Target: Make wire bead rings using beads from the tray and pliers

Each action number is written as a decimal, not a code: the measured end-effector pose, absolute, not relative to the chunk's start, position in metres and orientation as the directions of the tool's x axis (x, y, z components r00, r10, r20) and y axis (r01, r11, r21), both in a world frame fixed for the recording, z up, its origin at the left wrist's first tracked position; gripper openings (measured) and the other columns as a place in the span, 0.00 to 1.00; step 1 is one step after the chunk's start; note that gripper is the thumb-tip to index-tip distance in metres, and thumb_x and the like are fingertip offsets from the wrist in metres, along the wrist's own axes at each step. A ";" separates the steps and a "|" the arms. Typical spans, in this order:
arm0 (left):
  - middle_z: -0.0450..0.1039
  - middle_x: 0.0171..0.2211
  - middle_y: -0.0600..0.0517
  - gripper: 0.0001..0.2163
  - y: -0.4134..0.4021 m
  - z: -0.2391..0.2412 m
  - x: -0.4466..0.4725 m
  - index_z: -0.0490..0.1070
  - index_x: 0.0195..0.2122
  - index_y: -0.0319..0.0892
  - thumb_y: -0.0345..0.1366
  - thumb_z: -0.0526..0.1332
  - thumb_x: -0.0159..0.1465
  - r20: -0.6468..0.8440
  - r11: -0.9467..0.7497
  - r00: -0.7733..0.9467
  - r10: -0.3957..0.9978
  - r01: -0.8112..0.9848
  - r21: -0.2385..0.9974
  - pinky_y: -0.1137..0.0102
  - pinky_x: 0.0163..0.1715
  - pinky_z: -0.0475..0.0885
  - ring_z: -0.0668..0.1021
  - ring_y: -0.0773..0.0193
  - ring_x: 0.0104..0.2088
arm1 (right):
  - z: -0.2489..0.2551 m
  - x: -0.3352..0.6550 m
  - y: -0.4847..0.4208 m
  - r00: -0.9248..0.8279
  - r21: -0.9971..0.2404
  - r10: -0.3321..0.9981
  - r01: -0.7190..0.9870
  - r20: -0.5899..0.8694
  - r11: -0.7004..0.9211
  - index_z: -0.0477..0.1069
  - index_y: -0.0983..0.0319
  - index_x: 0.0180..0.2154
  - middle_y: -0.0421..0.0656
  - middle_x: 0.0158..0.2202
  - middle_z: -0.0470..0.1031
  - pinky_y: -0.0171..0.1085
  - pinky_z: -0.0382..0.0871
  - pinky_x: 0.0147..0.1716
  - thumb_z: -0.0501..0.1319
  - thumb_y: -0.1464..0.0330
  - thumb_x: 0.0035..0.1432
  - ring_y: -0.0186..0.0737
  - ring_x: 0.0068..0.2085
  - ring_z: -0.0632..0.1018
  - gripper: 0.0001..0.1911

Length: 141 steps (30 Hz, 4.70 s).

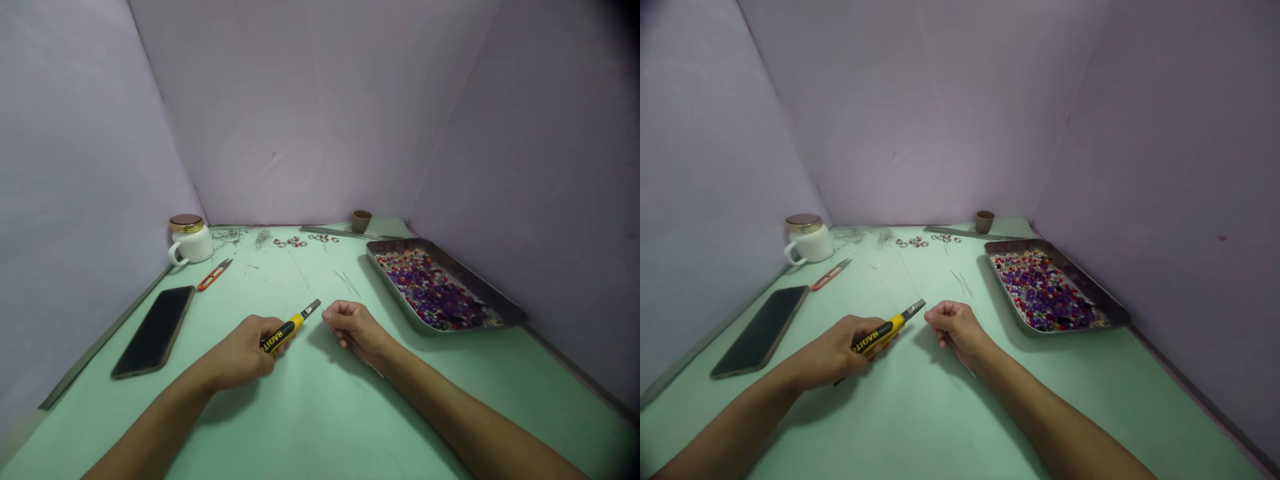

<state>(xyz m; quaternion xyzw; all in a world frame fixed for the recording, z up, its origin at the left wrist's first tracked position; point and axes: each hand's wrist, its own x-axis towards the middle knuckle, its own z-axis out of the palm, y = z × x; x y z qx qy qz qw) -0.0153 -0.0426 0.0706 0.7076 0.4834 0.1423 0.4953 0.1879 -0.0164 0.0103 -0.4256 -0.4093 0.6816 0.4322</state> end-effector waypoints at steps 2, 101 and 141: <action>0.55 0.20 0.58 0.09 -0.043 0.069 -0.015 0.61 0.23 0.40 0.25 0.50 0.39 -0.280 -0.031 0.482 0.830 0.541 0.840 0.74 0.20 0.52 0.58 0.71 0.22 | 0.012 0.188 -0.016 -0.258 -0.928 0.939 -0.235 -0.226 -0.288 0.63 0.63 0.19 0.32 0.13 0.58 0.27 0.49 0.12 0.66 0.65 0.37 0.24 0.15 0.57 0.13; 0.62 0.22 0.57 0.08 -0.029 0.073 -0.040 0.63 0.23 0.40 0.26 0.55 0.39 -0.267 0.168 0.249 0.931 0.357 0.919 0.73 0.26 0.57 0.66 0.67 0.26 | 0.009 0.183 -0.020 -0.216 -0.981 0.966 -0.099 -0.145 -0.170 0.63 0.63 0.19 0.33 0.14 0.59 0.27 0.55 0.10 0.63 0.65 0.41 0.25 0.15 0.58 0.11; 0.68 0.28 0.52 0.08 -0.037 0.070 -0.028 0.64 0.21 0.39 0.24 0.54 0.38 -0.304 0.220 0.400 0.865 0.242 0.945 0.69 0.33 0.66 0.70 0.64 0.30 | 0.010 0.191 -0.019 -0.326 -0.929 0.929 -0.259 -0.175 -0.266 0.69 0.66 0.26 0.37 0.17 0.64 0.30 0.60 0.13 0.59 0.54 0.45 0.27 0.15 0.63 0.19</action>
